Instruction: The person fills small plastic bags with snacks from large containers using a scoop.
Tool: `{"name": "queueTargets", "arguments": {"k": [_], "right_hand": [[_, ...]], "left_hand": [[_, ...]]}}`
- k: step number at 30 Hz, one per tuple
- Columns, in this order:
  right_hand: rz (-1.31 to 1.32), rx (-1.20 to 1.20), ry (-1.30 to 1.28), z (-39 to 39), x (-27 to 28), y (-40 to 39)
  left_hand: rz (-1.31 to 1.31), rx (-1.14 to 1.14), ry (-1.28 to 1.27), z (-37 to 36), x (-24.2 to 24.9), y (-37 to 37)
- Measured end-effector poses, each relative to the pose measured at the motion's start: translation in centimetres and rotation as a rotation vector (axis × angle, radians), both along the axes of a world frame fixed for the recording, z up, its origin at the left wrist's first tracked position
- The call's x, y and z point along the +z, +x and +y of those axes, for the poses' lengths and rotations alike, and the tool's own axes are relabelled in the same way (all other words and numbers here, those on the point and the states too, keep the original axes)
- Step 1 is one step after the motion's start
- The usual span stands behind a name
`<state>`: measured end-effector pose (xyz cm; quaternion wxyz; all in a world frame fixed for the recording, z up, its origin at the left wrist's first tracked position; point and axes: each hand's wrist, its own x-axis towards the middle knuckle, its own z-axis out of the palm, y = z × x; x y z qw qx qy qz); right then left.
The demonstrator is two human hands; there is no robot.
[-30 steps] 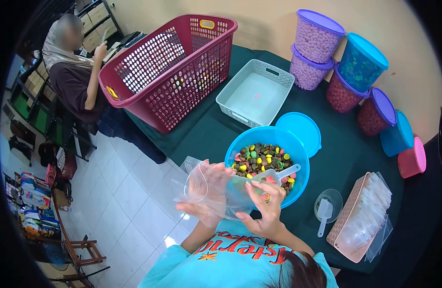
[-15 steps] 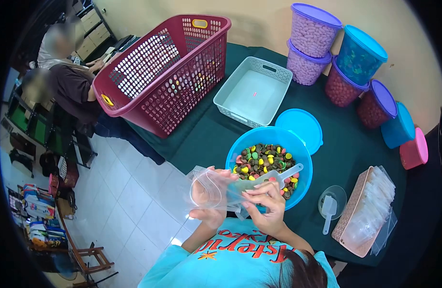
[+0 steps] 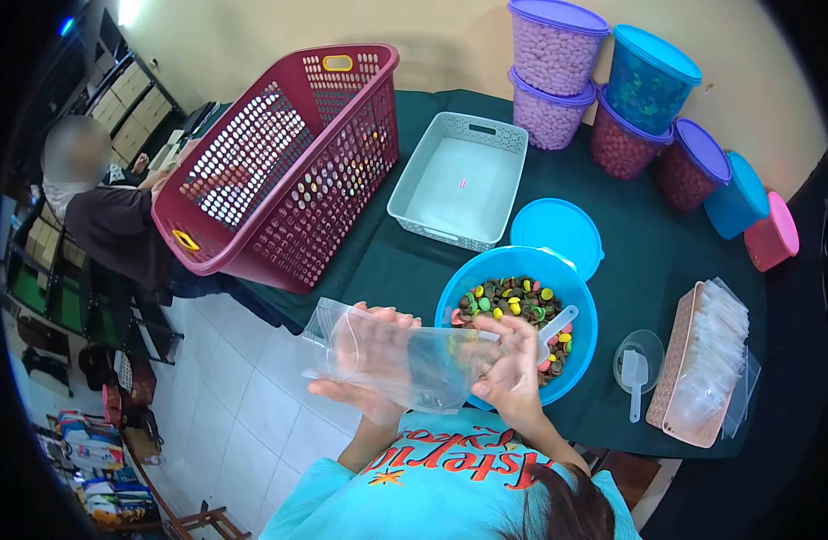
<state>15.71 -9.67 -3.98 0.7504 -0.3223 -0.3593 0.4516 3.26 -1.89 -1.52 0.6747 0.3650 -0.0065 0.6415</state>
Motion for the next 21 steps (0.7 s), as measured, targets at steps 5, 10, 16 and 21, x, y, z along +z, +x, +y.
{"name": "queueTargets", "arguments": {"k": [5,10,16,21], "right_hand": [[0.156,0.292,-0.109,0.3,-0.5,-0.3],[0.124,0.164,-0.010,0.9,-0.2,-1.4],[0.088,0.191,-0.024,0.7,1.0,-1.9],[0.057,0.164,-0.105,0.0,0.7,-1.8]], "left_hand": [[0.003,-0.052,-0.015,1.4,0.4,-0.8],[0.016,-0.077,-0.019,2.0,0.1,-1.1],[-0.051,-0.130,-0.010,1.8,0.0,-1.3],[-0.029,-0.081,-0.007,0.0,0.0,-1.0]]}}
